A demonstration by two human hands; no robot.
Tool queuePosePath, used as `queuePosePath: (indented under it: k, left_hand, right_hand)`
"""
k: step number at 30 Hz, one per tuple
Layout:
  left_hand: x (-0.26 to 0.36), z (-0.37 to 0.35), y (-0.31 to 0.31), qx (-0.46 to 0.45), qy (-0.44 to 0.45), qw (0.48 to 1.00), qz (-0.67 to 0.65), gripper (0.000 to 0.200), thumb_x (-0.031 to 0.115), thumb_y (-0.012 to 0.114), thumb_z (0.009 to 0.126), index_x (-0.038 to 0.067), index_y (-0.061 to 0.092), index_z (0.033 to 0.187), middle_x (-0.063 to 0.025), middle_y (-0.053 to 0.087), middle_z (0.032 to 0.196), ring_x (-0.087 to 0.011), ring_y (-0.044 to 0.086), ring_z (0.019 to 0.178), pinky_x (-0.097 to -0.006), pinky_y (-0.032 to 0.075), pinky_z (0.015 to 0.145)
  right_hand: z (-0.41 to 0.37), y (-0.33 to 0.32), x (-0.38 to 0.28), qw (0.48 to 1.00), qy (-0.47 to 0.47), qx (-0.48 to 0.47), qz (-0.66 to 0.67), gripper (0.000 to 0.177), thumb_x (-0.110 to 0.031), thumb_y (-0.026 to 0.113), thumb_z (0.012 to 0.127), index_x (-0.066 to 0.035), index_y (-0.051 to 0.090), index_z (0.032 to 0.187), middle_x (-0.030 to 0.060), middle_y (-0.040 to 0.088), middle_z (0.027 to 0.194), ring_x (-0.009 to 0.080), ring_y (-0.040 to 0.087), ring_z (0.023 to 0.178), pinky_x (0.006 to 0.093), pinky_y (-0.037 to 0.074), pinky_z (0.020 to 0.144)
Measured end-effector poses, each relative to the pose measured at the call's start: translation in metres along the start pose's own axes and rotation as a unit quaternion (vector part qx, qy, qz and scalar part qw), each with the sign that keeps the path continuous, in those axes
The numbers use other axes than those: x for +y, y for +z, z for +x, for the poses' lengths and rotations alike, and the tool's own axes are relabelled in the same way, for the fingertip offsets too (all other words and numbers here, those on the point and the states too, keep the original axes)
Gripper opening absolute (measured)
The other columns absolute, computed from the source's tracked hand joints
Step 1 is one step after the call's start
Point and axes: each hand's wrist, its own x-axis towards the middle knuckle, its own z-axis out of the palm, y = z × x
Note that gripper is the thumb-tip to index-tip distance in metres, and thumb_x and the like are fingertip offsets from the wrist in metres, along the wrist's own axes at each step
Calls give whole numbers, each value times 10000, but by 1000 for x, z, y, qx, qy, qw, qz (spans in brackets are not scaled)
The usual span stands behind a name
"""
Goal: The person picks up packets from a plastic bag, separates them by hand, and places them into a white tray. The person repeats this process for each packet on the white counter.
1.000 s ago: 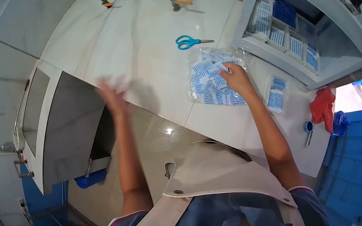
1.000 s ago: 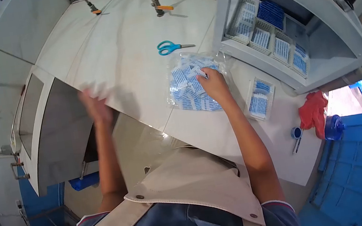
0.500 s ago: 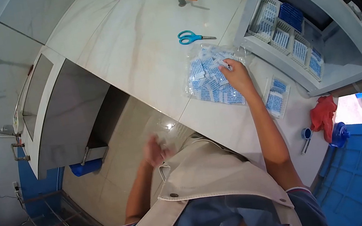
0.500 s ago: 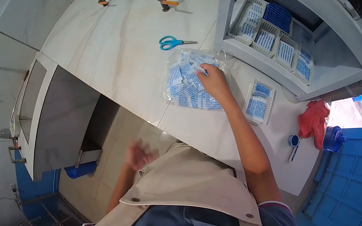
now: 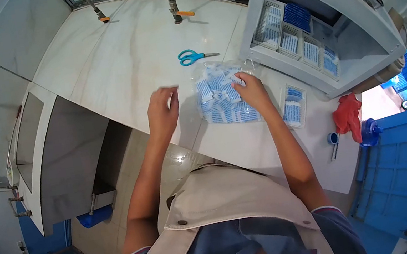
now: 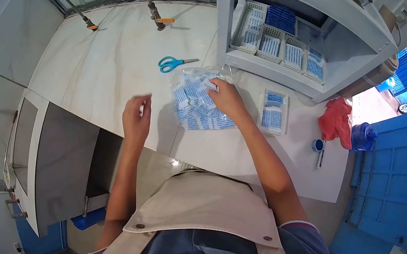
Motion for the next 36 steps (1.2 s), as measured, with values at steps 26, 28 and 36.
queuePosePath:
  k: [26, 28, 36]
  left_hand:
    - [-225, -191, -113, 330, -392, 767, -387, 612, 404, 439, 934, 60, 257, 1407, -170, 252, 1458, -320, 348, 1306, -510, 305, 1064]
    - [-139, -103, -88, 268, -182, 740, -589, 658, 424, 460, 928, 120, 191, 1447, -106, 225, 1468, -345, 303, 1315, -476, 235, 1103]
    - [-362, -155, -122, 418, -288, 861, -25, 558, 312, 457, 952, 56, 250, 1401, -131, 289, 1379, -226, 342, 1234, -374, 343, 1011]
  right_hand:
    - [22, 16, -7, 996, -32, -78, -20, 255, -133, 577, 876, 41, 610, 1061, 158, 669, 949, 205, 637, 877, 283, 471, 797]
    - [12, 16, -2, 996, -4, -89, -13, 252, -130, 578, 876, 43, 610, 1056, 155, 670, 942, 204, 636, 879, 279, 469, 799]
    - [7, 19, -30, 998, -7, -54, -16, 254, -136, 583, 871, 50, 613, 1041, 152, 669, 939, 196, 631, 876, 278, 464, 793]
